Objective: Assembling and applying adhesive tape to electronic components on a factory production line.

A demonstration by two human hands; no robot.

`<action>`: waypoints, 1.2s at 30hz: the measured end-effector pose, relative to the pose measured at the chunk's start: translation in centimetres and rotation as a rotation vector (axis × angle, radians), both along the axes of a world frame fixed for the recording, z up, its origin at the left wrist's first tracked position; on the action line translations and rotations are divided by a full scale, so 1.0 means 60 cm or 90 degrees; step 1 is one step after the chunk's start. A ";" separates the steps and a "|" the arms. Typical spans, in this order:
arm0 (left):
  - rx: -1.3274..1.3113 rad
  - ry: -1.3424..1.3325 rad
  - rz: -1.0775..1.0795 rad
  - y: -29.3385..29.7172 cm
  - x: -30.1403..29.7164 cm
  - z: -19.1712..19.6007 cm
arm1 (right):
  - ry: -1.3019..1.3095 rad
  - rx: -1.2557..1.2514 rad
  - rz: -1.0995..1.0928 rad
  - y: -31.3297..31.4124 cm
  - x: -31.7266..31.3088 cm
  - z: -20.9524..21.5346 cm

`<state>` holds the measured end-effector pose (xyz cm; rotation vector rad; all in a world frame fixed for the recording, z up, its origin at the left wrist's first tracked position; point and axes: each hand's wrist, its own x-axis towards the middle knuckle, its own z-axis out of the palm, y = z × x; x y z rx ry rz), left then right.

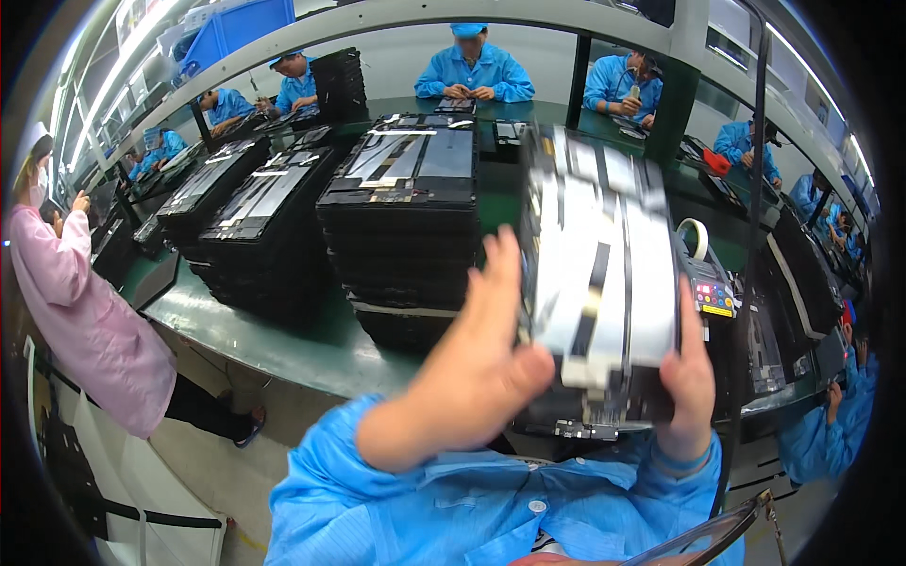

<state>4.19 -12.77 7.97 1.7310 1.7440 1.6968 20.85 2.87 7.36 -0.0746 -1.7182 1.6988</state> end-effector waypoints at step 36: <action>-0.170 -0.074 0.174 0.095 0.033 -0.301 | -0.153 -0.298 -0.541 0.251 0.109 -0.200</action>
